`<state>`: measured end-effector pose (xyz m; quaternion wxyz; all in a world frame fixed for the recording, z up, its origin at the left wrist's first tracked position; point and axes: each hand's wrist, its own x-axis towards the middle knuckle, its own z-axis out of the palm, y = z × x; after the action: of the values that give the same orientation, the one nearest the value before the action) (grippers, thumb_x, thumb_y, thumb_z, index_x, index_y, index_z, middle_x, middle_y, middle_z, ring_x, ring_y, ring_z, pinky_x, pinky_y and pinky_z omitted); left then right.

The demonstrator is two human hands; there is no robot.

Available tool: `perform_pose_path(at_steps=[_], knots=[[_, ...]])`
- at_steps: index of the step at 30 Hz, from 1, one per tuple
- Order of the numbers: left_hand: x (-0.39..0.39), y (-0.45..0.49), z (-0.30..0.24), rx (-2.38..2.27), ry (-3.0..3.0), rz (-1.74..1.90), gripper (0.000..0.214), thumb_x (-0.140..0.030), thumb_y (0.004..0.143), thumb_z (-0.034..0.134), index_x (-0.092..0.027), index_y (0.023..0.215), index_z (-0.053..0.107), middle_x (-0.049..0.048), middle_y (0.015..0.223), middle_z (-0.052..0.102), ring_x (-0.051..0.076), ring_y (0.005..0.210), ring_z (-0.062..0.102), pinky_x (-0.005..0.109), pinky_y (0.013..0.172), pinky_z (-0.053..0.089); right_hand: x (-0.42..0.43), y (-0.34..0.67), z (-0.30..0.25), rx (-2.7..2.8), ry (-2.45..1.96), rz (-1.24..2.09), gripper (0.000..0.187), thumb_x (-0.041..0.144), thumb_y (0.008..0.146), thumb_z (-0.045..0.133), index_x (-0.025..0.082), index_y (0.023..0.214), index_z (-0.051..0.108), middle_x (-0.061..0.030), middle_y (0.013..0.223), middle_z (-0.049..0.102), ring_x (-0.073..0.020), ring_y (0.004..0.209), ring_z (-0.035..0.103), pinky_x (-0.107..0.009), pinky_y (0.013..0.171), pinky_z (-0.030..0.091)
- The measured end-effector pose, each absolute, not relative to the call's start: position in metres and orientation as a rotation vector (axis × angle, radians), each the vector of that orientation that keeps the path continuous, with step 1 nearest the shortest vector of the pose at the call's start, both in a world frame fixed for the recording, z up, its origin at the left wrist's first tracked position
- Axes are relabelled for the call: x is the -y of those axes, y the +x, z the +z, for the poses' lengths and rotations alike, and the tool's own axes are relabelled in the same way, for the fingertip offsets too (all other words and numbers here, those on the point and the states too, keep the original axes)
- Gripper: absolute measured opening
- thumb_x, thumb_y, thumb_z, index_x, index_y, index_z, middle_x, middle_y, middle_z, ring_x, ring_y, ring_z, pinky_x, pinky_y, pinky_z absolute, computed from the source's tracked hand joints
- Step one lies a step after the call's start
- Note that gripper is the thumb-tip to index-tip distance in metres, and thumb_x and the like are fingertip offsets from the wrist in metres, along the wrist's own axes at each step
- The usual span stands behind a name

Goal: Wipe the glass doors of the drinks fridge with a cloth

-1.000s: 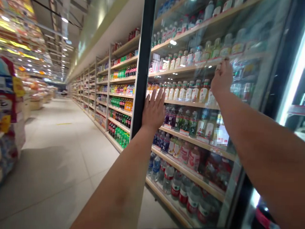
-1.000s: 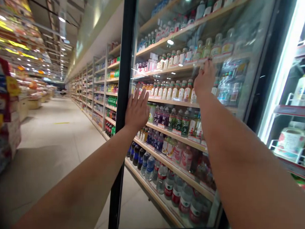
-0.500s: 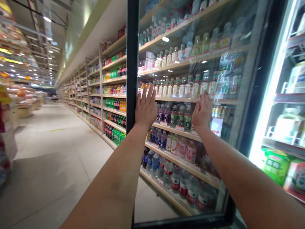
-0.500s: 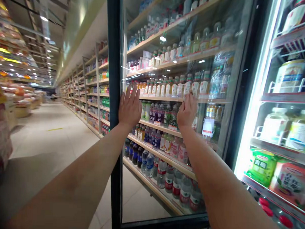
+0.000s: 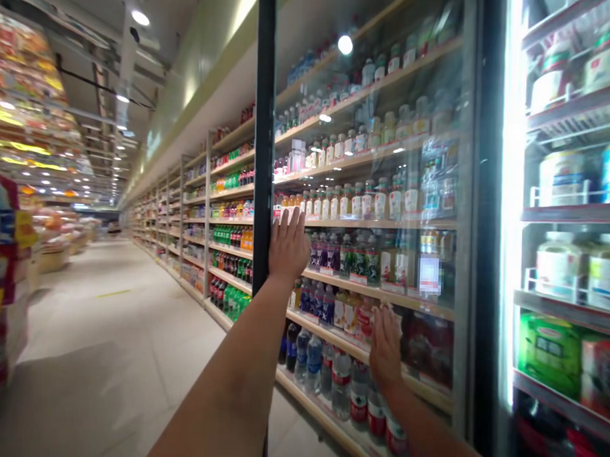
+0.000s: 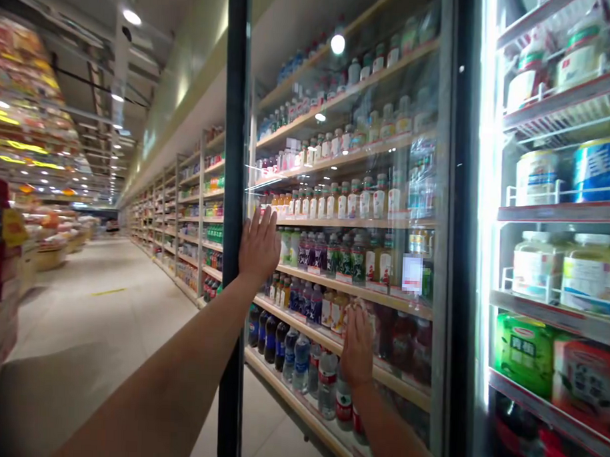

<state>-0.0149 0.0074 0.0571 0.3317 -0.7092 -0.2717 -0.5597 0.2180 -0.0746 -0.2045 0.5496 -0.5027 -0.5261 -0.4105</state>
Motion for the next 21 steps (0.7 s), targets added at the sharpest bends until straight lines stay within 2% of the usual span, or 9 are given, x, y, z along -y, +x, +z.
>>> perform_pose_path(at_steps=[4, 8, 12, 15, 17, 21], knots=[[-0.01, -0.015, 0.056, 0.704, -1.839, -1.472, 0.057, -0.02, 0.1, 0.038, -0.012, 0.157, 0.035, 0.0101, 0.164, 0.033, 0.027, 0.156, 0.018, 0.049, 0.128, 0.018, 0.076, 0.226, -0.2, 1.341, -1.145, -1.007, 0.069, 0.014, 0.099, 0.034, 0.036, 0.163, 0.019, -0.0035, 0.165, 0.032, -0.0251, 0.156, 0.02, -0.063, 0.127, 0.025], [-0.009, -0.015, 0.055, 0.723, -1.843, -1.454, 0.057, -0.021, 0.101, 0.038, -0.01, 0.157, 0.036, 0.0103, 0.165, 0.032, 0.028, 0.157, 0.017, 0.049, 0.129, 0.018, 0.072, 0.235, -0.146, 1.423, -1.125, -1.066, 0.07, 0.012, 0.097, 0.035, 0.032, 0.163, 0.02, -0.0097, 0.161, 0.039, -0.0281, 0.155, 0.024, -0.066, 0.122, 0.032], [-0.008, -0.015, 0.055, 0.739, -1.857, -1.435, 0.056, -0.021, 0.101, 0.036, -0.008, 0.156, 0.035, 0.0116, 0.165, 0.03, 0.028, 0.157, 0.017, 0.05, 0.129, 0.017, 0.066, 0.243, -0.035, 1.439, -1.038, -1.147, 0.056, 0.013, 0.099, 0.033, 0.022, 0.153, 0.043, -0.0122, 0.155, 0.049, -0.0239, 0.155, 0.027, -0.06, 0.124, 0.03], [-0.007, -0.015, 0.055, 0.745, -1.878, -1.443, 0.058, -0.02, 0.1, 0.037, -0.01, 0.157, 0.034, 0.0114, 0.166, 0.029, 0.027, 0.157, 0.015, 0.05, 0.129, 0.016, 0.066, 0.255, 0.067, 1.442, -1.021, -1.182, 0.05, 0.017, 0.1, 0.034, 0.014, 0.147, 0.049, -0.0148, 0.156, 0.047, -0.0224, 0.154, 0.028, -0.054, 0.125, 0.029], [-0.007, -0.015, 0.055, 0.74, -1.878, -1.445, 0.059, -0.019, 0.1, 0.038, -0.01, 0.157, 0.034, 0.0109, 0.166, 0.029, 0.027, 0.157, 0.014, 0.05, 0.129, 0.016, 0.069, 0.269, 0.13, 1.398, -1.076, -1.177, 0.049, 0.016, 0.097, 0.037, 0.012, 0.144, 0.052, -0.0146, 0.155, 0.047, -0.023, 0.153, 0.03, -0.052, 0.125, 0.028], [-0.006, -0.016, 0.053, 0.732, -1.866, -1.436, 0.059, -0.02, 0.1, 0.039, -0.012, 0.158, 0.032, 0.01, 0.167, 0.028, 0.027, 0.157, 0.012, 0.051, 0.129, 0.016, 0.079, 0.299, 0.208, 1.194, -1.257, -1.163, 0.041, 0.012, 0.096, 0.037, 0.007, 0.128, 0.061, -0.0209, 0.146, 0.054, -0.0226, 0.143, 0.042, -0.043, 0.12, 0.031]])
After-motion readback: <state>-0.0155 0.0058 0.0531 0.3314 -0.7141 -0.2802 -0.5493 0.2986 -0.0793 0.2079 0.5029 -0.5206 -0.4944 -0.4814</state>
